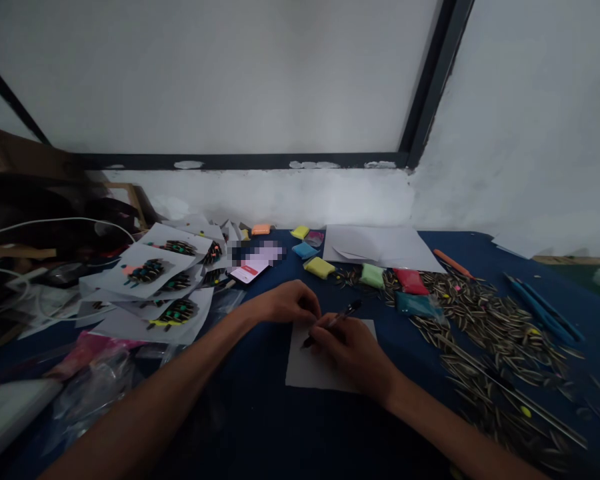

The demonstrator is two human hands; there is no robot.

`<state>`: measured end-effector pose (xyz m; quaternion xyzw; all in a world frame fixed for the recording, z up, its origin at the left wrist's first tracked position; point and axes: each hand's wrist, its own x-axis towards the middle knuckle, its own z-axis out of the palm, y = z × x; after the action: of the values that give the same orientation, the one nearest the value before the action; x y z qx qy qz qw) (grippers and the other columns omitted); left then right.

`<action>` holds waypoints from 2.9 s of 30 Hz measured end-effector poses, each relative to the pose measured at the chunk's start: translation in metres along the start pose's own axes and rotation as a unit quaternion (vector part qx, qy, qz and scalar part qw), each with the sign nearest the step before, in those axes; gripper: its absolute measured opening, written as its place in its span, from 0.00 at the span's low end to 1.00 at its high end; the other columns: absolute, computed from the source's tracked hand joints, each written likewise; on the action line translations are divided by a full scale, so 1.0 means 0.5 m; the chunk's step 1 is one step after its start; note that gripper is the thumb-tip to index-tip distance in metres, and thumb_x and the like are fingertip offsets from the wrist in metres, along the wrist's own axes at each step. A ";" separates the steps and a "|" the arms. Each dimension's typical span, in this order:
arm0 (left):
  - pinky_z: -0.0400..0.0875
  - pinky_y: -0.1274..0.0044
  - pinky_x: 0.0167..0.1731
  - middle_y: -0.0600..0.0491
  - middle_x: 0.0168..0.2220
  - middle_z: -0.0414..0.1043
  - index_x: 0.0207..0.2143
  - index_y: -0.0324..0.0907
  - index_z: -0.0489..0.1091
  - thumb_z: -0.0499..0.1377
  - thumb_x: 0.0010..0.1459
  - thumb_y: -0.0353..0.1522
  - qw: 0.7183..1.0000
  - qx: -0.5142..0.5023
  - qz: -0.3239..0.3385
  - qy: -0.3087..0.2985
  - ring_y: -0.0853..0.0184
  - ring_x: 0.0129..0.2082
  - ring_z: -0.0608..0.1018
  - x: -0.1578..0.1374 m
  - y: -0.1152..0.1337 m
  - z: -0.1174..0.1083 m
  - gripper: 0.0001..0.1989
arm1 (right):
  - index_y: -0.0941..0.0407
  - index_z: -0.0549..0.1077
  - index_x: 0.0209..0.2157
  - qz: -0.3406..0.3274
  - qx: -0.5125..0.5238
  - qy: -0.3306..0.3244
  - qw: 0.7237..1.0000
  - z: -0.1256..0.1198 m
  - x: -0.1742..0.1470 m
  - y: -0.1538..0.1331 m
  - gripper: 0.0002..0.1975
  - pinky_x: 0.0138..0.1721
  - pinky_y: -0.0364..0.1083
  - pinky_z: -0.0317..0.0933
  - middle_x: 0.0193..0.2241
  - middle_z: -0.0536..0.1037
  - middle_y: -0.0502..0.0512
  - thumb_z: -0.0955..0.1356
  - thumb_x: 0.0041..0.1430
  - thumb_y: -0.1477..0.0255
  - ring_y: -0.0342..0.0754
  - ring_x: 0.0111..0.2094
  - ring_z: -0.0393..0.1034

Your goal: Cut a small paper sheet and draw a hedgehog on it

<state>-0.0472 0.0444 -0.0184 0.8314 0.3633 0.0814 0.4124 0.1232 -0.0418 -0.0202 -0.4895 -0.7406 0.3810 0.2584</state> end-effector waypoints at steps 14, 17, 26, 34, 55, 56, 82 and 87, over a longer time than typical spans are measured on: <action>0.60 0.84 0.23 0.54 0.25 0.73 0.34 0.36 0.77 0.58 0.48 0.29 1.000 -0.004 -0.010 -0.004 0.72 0.25 0.70 0.000 0.001 0.001 0.11 | 0.57 0.76 0.22 -0.001 0.030 -0.009 0.999 -0.008 0.001 -0.003 0.17 0.32 0.43 0.64 0.33 0.79 0.55 0.64 0.60 0.64 0.46 0.32 0.74; 0.60 0.84 0.23 0.54 0.25 0.73 0.34 0.35 0.77 0.58 0.47 0.28 1.000 -0.010 -0.007 -0.003 0.73 0.25 0.70 0.000 0.001 0.001 0.11 | 0.57 0.76 0.23 -0.015 0.027 -0.009 0.999 -0.009 0.001 -0.002 0.17 0.37 0.44 0.65 0.33 0.79 0.55 0.64 0.61 0.65 0.47 0.35 0.74; 0.60 0.84 0.23 0.54 0.26 0.73 0.34 0.35 0.77 0.58 0.47 0.28 1.000 -0.011 -0.008 -0.001 0.73 0.25 0.70 0.002 -0.001 0.002 0.11 | 0.56 0.76 0.23 -0.014 0.011 -0.010 1.000 -0.008 0.000 0.006 0.18 0.35 0.43 0.65 0.32 0.79 0.54 0.63 0.61 0.63 0.47 0.33 0.74; 0.61 0.83 0.24 0.54 0.26 0.73 0.34 0.35 0.77 0.59 0.47 0.29 1.000 -0.005 -0.008 0.000 0.72 0.26 0.71 0.003 -0.003 0.003 0.11 | 0.57 0.77 0.24 -0.007 0.022 -0.009 1.000 -0.008 0.000 0.001 0.18 0.33 0.43 0.65 0.32 0.79 0.56 0.63 0.60 0.63 0.48 0.32 0.74; 0.61 0.84 0.23 0.54 0.26 0.73 0.33 0.36 0.77 0.59 0.48 0.29 1.000 -0.014 -0.003 -0.001 0.73 0.26 0.71 0.001 -0.004 0.003 0.10 | 0.57 0.76 0.22 -0.011 0.015 -0.006 1.000 -0.008 -0.003 0.005 0.18 0.32 0.42 0.65 0.32 0.79 0.54 0.63 0.61 0.63 0.46 0.31 0.73; 0.61 0.84 0.23 0.54 0.26 0.73 0.33 0.36 0.76 0.59 0.48 0.29 1.000 -0.017 -0.006 -0.001 0.73 0.26 0.71 0.001 -0.003 0.003 0.10 | 0.57 0.76 0.22 -0.013 0.015 -0.007 1.000 -0.009 -0.003 0.004 0.18 0.33 0.43 0.65 0.32 0.79 0.54 0.63 0.60 0.63 0.46 0.32 0.73; 0.61 0.82 0.24 0.54 0.25 0.73 0.33 0.36 0.77 0.59 0.48 0.29 1.000 -0.018 -0.009 0.000 0.72 0.26 0.70 -0.003 0.003 0.002 0.10 | 0.58 0.75 0.23 0.005 0.031 -0.015 0.999 -0.015 -0.006 0.010 0.18 0.22 0.40 0.59 0.30 0.78 0.54 0.64 0.60 0.63 0.39 0.21 0.66; 0.61 0.83 0.25 0.54 0.26 0.73 0.33 0.36 0.77 0.59 0.48 0.28 1.000 -0.026 -0.013 -0.003 0.72 0.25 0.70 -0.004 0.004 0.001 0.10 | 0.59 0.75 0.23 0.008 0.033 -0.013 0.999 -0.015 -0.008 0.010 0.19 0.22 0.39 0.58 0.29 0.77 0.54 0.63 0.60 0.62 0.39 0.21 0.66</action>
<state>-0.0474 0.0419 -0.0167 0.8156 0.3709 0.0826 0.4363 0.1331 -0.0420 -0.0201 -0.4816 -0.7271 0.4137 0.2612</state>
